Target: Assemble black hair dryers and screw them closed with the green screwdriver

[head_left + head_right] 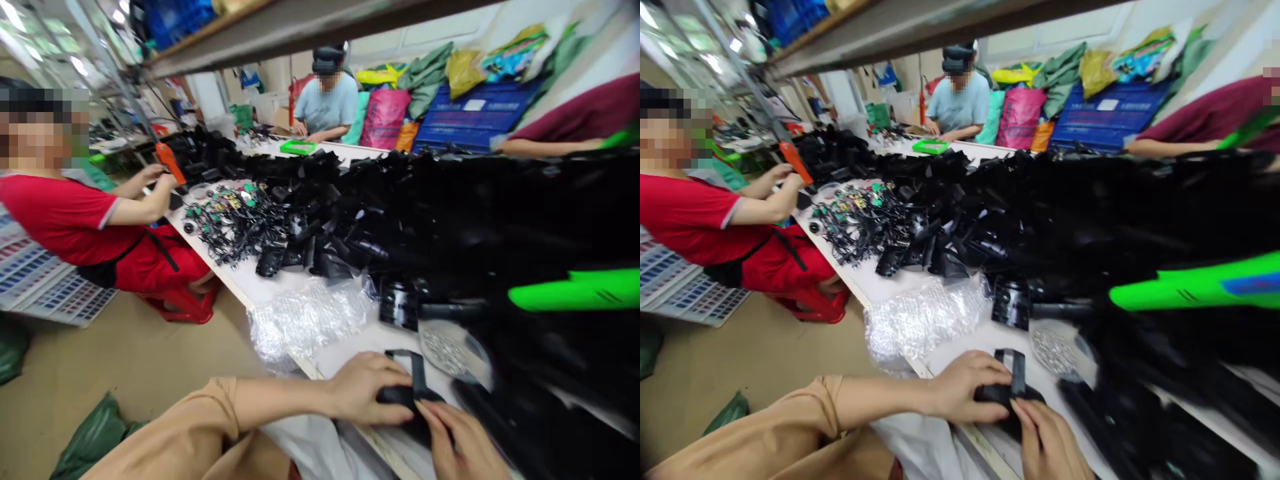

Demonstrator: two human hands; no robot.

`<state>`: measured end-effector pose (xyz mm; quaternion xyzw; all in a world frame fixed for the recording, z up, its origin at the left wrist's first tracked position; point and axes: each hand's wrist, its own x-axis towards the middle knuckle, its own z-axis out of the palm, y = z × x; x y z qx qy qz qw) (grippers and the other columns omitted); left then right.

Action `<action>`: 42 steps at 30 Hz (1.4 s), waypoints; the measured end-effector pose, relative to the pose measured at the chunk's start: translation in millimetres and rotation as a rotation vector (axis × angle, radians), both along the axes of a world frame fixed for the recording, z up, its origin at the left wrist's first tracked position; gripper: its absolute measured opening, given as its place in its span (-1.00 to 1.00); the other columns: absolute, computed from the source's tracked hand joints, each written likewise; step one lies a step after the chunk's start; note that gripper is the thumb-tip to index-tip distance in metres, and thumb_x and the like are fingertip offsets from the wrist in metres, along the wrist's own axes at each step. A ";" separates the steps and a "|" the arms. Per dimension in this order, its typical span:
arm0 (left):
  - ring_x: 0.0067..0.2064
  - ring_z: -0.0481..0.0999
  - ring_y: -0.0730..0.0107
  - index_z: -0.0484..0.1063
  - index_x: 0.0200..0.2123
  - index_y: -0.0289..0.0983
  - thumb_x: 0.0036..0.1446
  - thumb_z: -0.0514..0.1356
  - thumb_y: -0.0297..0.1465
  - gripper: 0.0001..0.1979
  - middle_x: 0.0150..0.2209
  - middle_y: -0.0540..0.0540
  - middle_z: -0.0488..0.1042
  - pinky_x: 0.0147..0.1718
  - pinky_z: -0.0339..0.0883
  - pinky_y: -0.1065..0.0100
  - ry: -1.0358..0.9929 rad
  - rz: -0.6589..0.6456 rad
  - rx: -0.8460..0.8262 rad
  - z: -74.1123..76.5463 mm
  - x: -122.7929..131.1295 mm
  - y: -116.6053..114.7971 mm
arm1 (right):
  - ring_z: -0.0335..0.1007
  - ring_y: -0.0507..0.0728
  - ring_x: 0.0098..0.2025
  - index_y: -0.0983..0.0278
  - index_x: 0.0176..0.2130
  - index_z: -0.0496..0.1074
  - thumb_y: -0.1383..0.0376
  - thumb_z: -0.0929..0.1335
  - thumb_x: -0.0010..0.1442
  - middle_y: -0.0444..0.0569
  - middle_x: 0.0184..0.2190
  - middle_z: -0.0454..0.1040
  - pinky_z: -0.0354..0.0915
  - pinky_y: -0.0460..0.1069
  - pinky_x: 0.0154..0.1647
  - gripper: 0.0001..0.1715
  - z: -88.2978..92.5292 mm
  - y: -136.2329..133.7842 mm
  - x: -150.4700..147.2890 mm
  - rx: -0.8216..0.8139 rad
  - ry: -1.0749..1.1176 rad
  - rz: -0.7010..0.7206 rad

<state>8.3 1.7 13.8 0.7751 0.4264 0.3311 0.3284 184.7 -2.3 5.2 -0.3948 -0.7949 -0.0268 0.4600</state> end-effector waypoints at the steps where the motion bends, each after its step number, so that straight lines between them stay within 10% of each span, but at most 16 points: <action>1: 0.00 0.39 0.27 0.38 -0.01 -0.28 0.02 0.21 -0.20 -0.53 -0.01 -0.16 0.42 0.05 0.19 0.30 -0.005 0.007 0.007 2.4 -0.7 -0.5 | 0.43 0.05 -0.41 0.30 -0.32 0.45 0.37 0.31 0.17 -0.04 -0.45 0.51 0.29 -0.07 -0.29 -0.89 4.0 -2.3 -2.8 -0.028 0.000 -0.010; 17: 0.05 0.29 0.22 0.30 0.07 -0.26 0.10 0.15 -0.31 -0.56 0.02 -0.16 0.33 0.07 0.17 0.19 0.063 -0.071 -0.091 13.3 -5.1 8.5 | 0.35 0.03 -0.35 0.26 -0.45 0.43 0.36 0.36 0.09 -0.14 -0.46 0.41 0.28 -0.05 -0.28 -0.92 11.1 -6.5 -11.7 -0.482 0.430 -0.182; 42: 0.03 0.30 0.21 0.35 0.03 -0.23 0.11 0.14 -0.31 -0.61 0.00 -0.12 0.35 0.06 0.15 0.18 0.024 -0.077 -0.119 8.0 -5.5 8.4 | 0.37 0.07 -0.33 0.27 -0.41 0.43 0.34 0.34 0.11 -0.07 -0.42 0.43 0.32 0.03 -0.25 -0.93 3.9 -12.5 -3.0 -0.366 0.238 -0.195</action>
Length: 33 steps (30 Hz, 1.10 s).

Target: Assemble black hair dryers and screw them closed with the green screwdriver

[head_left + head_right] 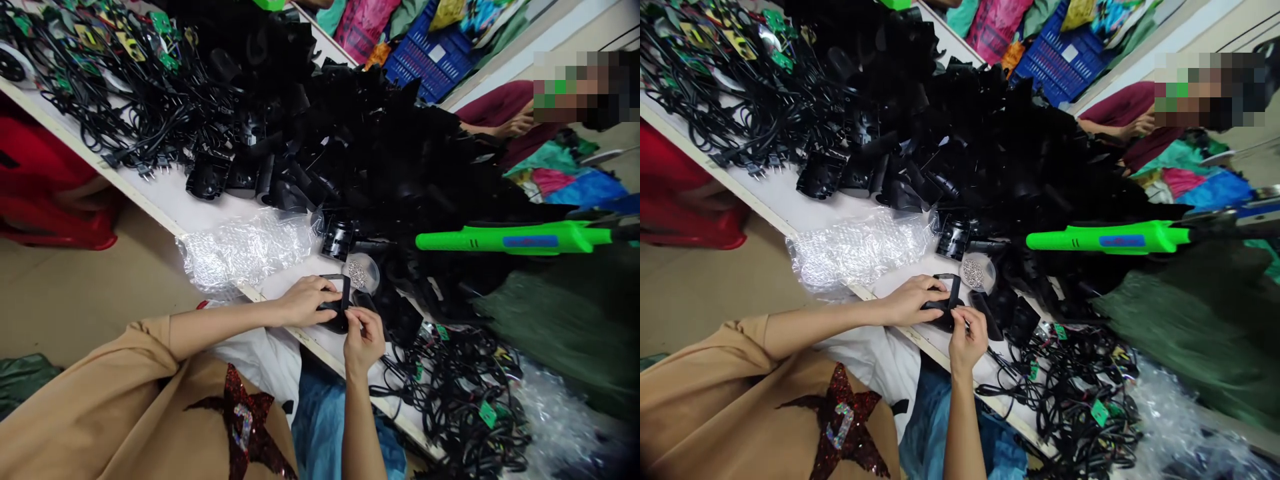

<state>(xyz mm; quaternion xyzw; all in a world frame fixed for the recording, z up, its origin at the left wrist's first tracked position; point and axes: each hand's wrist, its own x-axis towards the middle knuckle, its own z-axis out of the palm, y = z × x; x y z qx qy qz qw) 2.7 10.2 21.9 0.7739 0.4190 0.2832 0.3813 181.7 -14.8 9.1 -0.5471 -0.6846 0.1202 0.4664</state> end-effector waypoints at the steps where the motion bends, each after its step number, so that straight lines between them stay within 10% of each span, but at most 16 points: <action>1: 0.02 0.30 0.21 0.35 0.03 -0.22 0.11 0.14 -0.31 -0.62 0.00 -0.11 0.36 0.06 0.15 0.18 -0.002 0.002 0.002 -0.4 0.0 0.0 | 0.38 0.08 -0.33 0.27 -0.41 0.43 0.34 0.35 0.11 -0.07 -0.43 0.44 0.32 0.04 -0.24 -0.93 0.5 -0.2 0.6 -0.006 -0.002 0.004; 33: 0.04 0.31 0.21 0.35 0.04 -0.18 0.13 0.12 -0.30 -0.62 0.01 -0.12 0.34 0.05 0.15 0.21 0.008 0.001 -0.014 -2.9 -0.7 1.6 | 0.47 0.14 -0.22 0.24 -0.22 0.46 0.36 0.33 0.15 0.02 -0.28 0.53 0.41 0.11 -0.20 -0.84 -8.3 -10.2 7.7 0.141 -0.298 0.063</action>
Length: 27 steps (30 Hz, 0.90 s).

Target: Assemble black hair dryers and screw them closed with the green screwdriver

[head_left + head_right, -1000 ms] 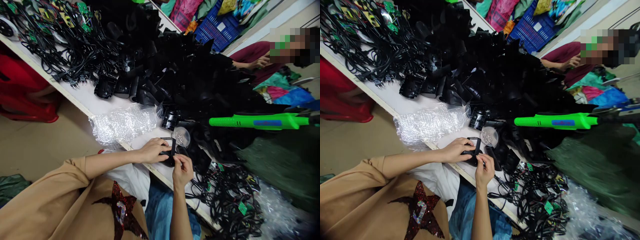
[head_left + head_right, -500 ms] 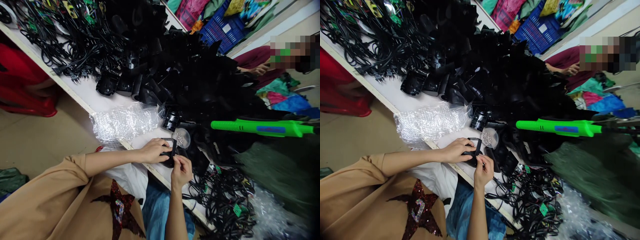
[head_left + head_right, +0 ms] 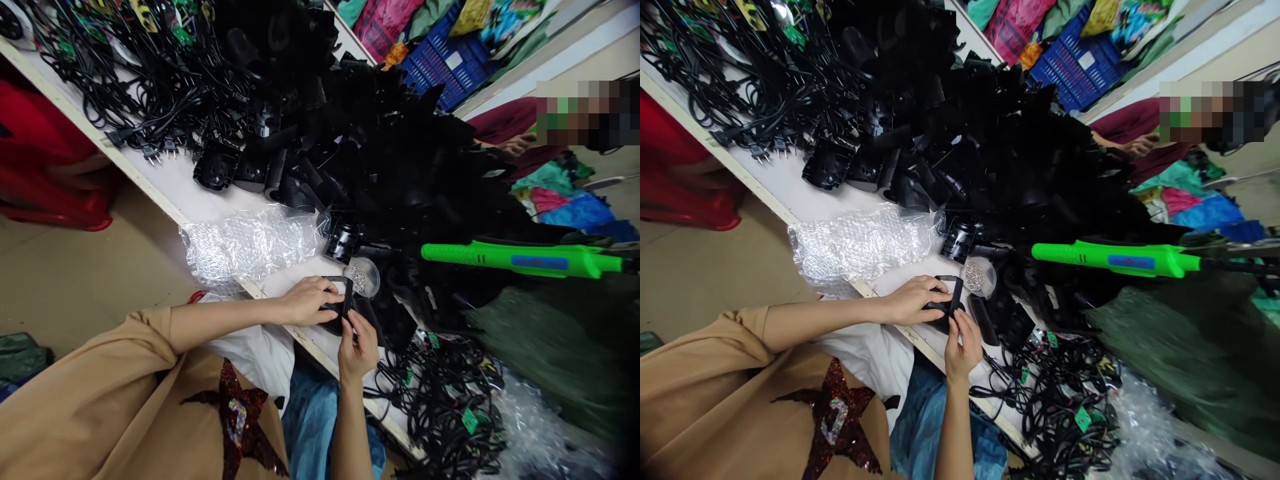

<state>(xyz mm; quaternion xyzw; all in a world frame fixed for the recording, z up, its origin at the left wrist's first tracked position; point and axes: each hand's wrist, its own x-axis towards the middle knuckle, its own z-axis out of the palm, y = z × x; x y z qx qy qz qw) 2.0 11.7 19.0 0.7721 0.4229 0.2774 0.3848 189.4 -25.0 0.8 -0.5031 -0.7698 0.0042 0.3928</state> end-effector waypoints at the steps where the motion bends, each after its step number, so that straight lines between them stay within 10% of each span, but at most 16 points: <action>1: 0.04 0.31 0.21 0.34 0.04 -0.18 0.13 0.13 -0.30 -0.62 0.01 -0.12 0.34 0.04 0.15 0.21 0.004 -0.001 0.000 0.2 0.1 0.1 | 0.47 0.14 -0.22 0.24 -0.21 0.46 0.37 0.33 0.14 0.02 -0.28 0.53 0.41 0.10 -0.21 -0.83 0.3 0.5 -0.4 0.015 -0.009 0.002; 27: 0.00 0.37 0.17 0.34 0.04 -0.25 0.11 0.16 -0.28 -0.59 -0.01 -0.17 0.40 0.01 0.19 0.21 0.040 -0.033 0.008 4.6 4.8 7.1 | 0.46 0.16 -0.25 0.27 -0.25 0.48 0.39 0.34 0.13 0.04 -0.32 0.53 0.38 0.11 -0.23 -0.85 -5.8 1.4 -8.1 0.089 0.090 -0.112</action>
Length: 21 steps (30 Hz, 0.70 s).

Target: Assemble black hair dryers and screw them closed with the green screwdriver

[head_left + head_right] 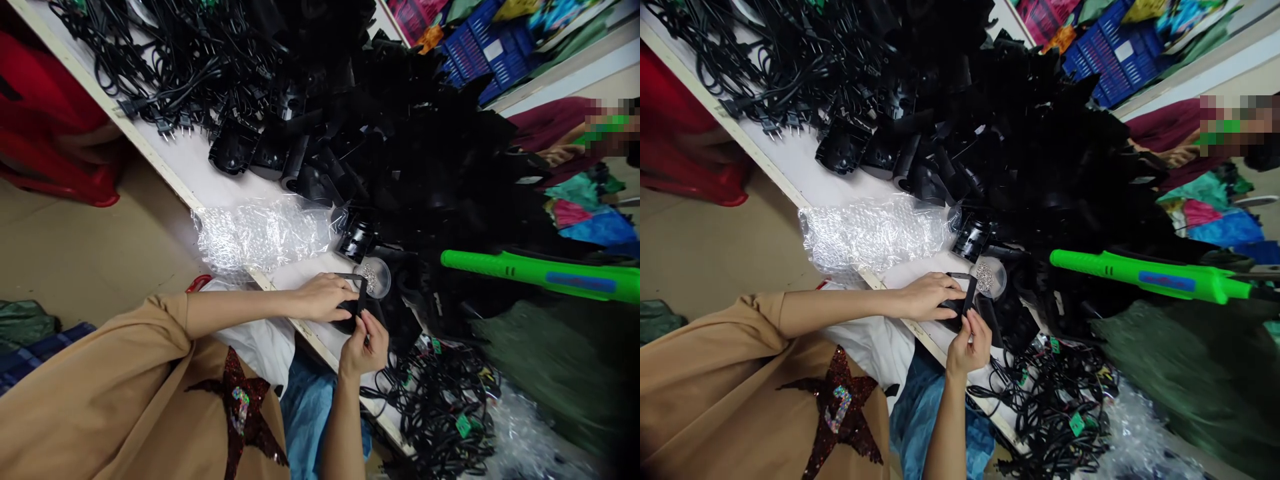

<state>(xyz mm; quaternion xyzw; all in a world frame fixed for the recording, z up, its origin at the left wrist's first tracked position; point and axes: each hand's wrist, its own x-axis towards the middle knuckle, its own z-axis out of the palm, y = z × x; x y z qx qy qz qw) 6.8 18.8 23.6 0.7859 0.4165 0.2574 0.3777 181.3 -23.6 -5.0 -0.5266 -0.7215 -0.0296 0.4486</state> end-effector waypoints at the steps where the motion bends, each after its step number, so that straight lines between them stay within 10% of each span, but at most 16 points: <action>1: 0.00 0.37 0.17 0.34 0.03 -0.25 0.10 0.16 -0.28 -0.59 -0.02 -0.16 0.40 0.00 0.19 0.21 0.005 -0.001 0.004 -0.3 0.4 0.3 | 0.46 0.16 -0.25 0.27 -0.25 0.48 0.39 0.34 0.13 0.04 -0.32 0.53 0.38 0.12 -0.23 -0.85 -0.7 -0.2 -0.4 0.003 0.001 -0.004; 21: -0.03 0.40 0.18 0.33 -0.08 -0.39 0.06 0.20 -0.27 -0.60 -0.08 -0.20 0.44 -0.02 0.22 0.27 0.023 0.028 0.031 1.1 1.3 1.0 | 0.48 0.13 -0.33 0.32 -0.33 0.48 0.39 0.37 0.11 0.02 -0.39 0.53 0.40 0.06 -0.31 -0.93 -1.4 1.8 -7.6 0.090 -0.028 -0.036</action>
